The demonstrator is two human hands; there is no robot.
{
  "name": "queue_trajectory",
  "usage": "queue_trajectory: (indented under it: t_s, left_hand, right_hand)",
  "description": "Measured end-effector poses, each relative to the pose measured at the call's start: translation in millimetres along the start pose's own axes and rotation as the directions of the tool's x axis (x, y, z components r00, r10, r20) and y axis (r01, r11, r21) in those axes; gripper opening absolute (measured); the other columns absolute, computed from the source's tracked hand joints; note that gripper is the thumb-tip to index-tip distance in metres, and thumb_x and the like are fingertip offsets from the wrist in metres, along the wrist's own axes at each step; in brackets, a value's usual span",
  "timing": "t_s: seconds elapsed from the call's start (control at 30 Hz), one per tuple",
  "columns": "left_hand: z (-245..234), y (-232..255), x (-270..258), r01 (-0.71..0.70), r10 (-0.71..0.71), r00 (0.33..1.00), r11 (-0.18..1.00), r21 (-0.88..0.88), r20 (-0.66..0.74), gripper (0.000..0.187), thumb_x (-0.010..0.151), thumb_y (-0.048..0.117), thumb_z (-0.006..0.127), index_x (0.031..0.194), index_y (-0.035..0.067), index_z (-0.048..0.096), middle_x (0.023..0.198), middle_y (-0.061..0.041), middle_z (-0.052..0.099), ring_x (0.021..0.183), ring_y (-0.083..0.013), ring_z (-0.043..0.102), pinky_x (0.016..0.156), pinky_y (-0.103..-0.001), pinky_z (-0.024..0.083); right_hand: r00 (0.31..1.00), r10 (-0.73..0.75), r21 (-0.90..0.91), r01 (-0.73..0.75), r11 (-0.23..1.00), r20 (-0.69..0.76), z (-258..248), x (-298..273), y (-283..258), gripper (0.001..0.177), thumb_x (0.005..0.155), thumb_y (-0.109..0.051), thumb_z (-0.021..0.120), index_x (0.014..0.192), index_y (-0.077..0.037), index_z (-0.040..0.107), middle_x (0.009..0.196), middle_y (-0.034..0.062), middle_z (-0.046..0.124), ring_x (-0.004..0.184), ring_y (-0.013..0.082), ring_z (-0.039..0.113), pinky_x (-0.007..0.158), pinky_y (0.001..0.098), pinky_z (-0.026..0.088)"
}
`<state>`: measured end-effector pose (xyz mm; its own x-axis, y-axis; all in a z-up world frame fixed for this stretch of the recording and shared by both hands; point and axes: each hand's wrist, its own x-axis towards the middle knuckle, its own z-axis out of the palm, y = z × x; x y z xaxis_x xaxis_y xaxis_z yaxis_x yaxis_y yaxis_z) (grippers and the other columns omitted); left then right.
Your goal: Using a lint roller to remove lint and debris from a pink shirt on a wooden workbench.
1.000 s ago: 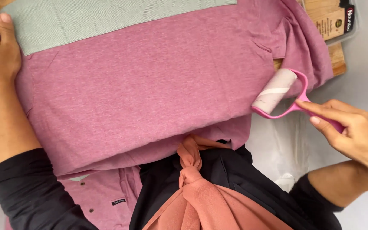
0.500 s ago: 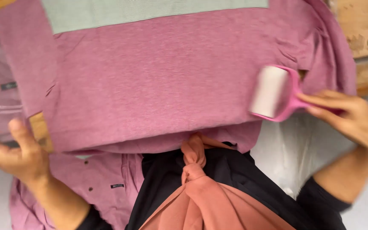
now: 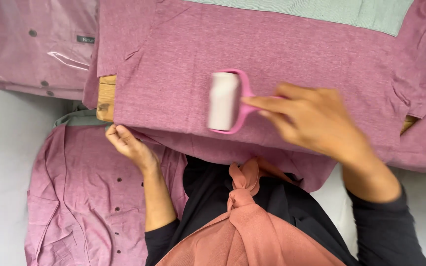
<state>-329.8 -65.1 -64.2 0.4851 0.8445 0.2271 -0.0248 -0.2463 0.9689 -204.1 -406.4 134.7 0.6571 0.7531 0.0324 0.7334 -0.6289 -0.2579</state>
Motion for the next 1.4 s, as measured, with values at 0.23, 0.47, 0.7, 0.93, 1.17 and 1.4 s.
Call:
queue_trajectory:
  t_s: [0.23, 0.47, 0.7, 0.93, 1.17, 1.4]
  left_hand:
    - [12, 5, -2, 0.048, -0.049, 0.998, 0.999, -0.024, -0.045, 0.032, 0.106, 0.043, 0.051, 0.101, 0.012, 0.048, 0.094, 0.003, 0.044, 0.087, -0.0101, 0.044, 0.085, -0.028, 0.043]
    - [13, 10, 2, 0.127, -0.131, 0.991, 0.986, -0.110, -0.039, 0.030, 0.105, 0.039, 0.055, 0.092, 0.013, 0.049, 0.089, 0.004, 0.050, 0.085, -0.0090, 0.050, 0.085, -0.029, 0.049]
    - [23, 17, 4, 0.190, -0.194, 0.981, 0.923, -0.333, 0.021, 0.043, 0.104, 0.041, 0.057, 0.126, 0.004, 0.054, 0.130, -0.014, 0.063, 0.123, -0.0241, 0.062, 0.111, -0.041, 0.052]
    - [24, 12, 5, 0.164, -0.168, 0.985, 0.900, -0.403, 0.026, 0.059, 0.103, 0.040, 0.061, 0.143, 0.000, 0.048, 0.144, -0.020, 0.057, 0.133, -0.0299, 0.058, 0.117, -0.042, 0.048]
    - [15, 4, 9, 0.172, -0.182, 0.983, 0.948, -0.268, -0.016, 0.035, 0.100, 0.042, 0.061, 0.106, 0.008, 0.056, 0.110, -0.010, 0.063, 0.105, -0.0196, 0.063, 0.100, -0.039, 0.055]
    - [15, 10, 11, 0.089, -0.089, 0.996, 0.948, -0.307, 0.016, 0.051, 0.097, 0.049, 0.069, 0.117, 0.004, 0.054, 0.122, -0.019, 0.064, 0.114, -0.0316, 0.066, 0.105, -0.049, 0.058]
  right_hand:
    - [0.986, -0.133, 0.109, 0.144, 0.984, -0.098, 53, 123, -74, 0.035, 0.106, -0.039, 0.049, 0.135, -0.034, 0.068, 0.088, 0.0030, 0.064, 0.049, 0.0225, 0.057, 0.034, 0.0385, 0.042]
    - [0.987, -0.150, 0.118, 0.156, 0.981, -0.055, 27, 71, -33, 0.035, 0.108, -0.034, 0.048, 0.139, -0.035, 0.065, 0.081, 0.0009, 0.057, 0.053, 0.0184, 0.049, 0.033, 0.0315, 0.032]
    - [0.941, 0.283, -0.238, -0.237, 0.942, 0.186, -51, -55, 40, 0.045, 0.098, -0.044, 0.053, 0.141, -0.048, 0.062, 0.079, -0.0164, 0.067, 0.050, 0.0097, 0.057, 0.036, 0.0276, 0.034]
    - [0.990, 0.137, -0.238, -0.128, 0.963, 0.020, -6, 40, 16, 0.036, 0.109, -0.035, 0.052, 0.141, -0.038, 0.067, 0.082, -0.0058, 0.067, 0.051, 0.0124, 0.052, 0.032, 0.0245, 0.030]
    - [0.984, 0.007, 0.120, 0.015, 0.993, -0.179, 53, 179, -24, 0.033, 0.108, -0.028, 0.051, 0.138, -0.025, 0.064, 0.081, 0.0037, 0.060, 0.053, 0.0144, 0.047, 0.039, 0.0271, 0.038]
    - [0.987, 0.102, 0.120, -0.087, 0.989, -0.121, 33, 78, 16, 0.038, 0.108, -0.033, 0.049, 0.144, -0.037, 0.059, 0.088, 0.0027, 0.056, 0.064, 0.0240, 0.054, 0.040, 0.0382, 0.041]
